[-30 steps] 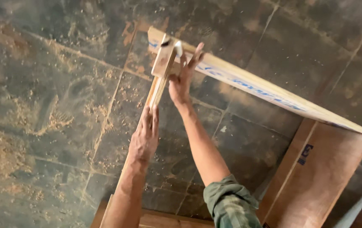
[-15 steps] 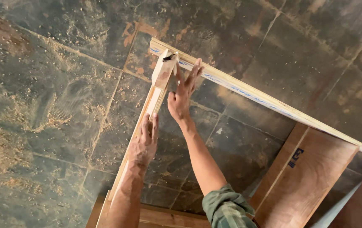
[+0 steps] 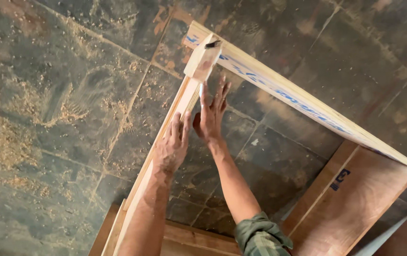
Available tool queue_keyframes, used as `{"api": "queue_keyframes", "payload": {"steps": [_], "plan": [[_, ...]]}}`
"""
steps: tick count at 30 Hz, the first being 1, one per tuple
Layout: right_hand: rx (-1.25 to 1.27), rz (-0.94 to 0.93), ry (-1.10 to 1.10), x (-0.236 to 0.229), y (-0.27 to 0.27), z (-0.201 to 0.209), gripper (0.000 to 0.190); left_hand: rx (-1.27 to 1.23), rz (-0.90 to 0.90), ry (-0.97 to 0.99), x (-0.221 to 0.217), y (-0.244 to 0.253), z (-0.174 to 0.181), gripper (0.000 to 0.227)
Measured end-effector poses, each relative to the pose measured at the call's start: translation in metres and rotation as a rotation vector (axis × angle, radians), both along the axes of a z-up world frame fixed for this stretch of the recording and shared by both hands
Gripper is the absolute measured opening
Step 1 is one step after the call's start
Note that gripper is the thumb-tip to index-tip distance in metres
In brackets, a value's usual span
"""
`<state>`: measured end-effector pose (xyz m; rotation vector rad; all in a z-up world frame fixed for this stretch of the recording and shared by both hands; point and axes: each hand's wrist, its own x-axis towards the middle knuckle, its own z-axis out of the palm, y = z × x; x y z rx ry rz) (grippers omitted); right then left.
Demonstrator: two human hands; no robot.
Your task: The person applies adhesive to the edges of wooden boards using a small spatula and their fingers. They dip the spatula into a container of white glue, spread it along the joints of the assembly, and smooth it over with their hands.
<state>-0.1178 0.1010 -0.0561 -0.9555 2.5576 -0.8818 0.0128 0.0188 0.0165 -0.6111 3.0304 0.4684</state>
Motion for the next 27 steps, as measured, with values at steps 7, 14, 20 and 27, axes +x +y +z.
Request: {"api": "queue_keyframes", "payload": {"steps": [7,14,20,27], "plan": [[0.139,0.073,0.106,0.017,0.014,0.000,0.099,0.191,0.128,-0.029,0.002,0.003,-0.012,0.076],[0.132,0.112,0.247,0.032,0.019,-0.004,0.080,0.212,0.218,0.206,-0.003,0.002,-0.015,0.080],[0.135,0.147,0.339,0.065,0.033,-0.006,0.067,0.233,0.249,0.218,-0.005,0.000,-0.014,0.074],[0.237,0.204,0.349,0.087,0.053,-0.002,0.066,0.254,0.240,0.206,-0.001,-0.004,-0.013,0.079]]}}
